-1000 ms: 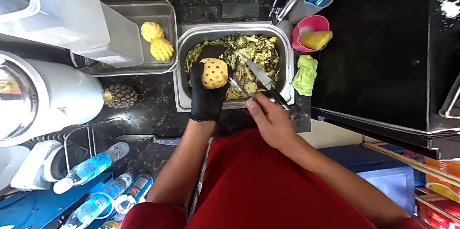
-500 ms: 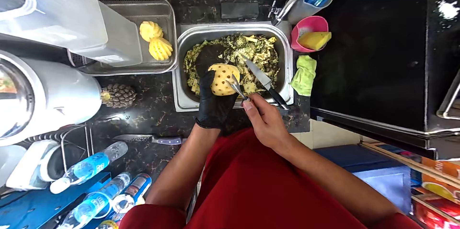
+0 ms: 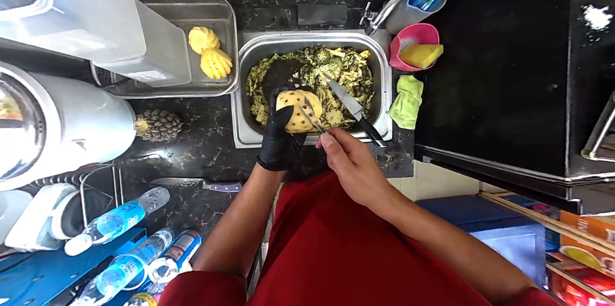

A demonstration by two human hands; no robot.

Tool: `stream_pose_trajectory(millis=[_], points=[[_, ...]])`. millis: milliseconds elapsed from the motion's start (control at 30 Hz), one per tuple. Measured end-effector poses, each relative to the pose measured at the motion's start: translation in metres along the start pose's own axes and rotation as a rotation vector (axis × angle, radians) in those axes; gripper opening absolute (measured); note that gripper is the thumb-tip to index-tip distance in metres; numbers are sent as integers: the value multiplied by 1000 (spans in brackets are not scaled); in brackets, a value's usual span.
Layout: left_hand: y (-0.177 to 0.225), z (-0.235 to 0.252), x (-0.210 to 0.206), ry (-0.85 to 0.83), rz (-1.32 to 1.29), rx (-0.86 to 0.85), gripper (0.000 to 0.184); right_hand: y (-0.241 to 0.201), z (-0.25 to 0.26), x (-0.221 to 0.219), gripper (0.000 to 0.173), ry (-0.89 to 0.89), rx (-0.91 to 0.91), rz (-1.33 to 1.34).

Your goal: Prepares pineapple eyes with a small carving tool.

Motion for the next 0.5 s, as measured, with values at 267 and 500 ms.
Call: stream_pose_trajectory(millis=[267, 500], points=[[12, 5, 15, -108, 117, 0, 59, -3, -12, 3, 38, -68, -39, 87], [20, 13, 12, -370, 410, 60, 61, -3, -10, -1, 37, -32, 26, 120]])
Point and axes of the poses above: each hand's wrist, its own z-axis towards the middle knuckle, its own x-axis out of the back of the hand, y = z × x, the point moved 3 cm from there along z, towards the middle knuckle, and after that the axes turned 8 degrees about -y, right-handed, at the moved point
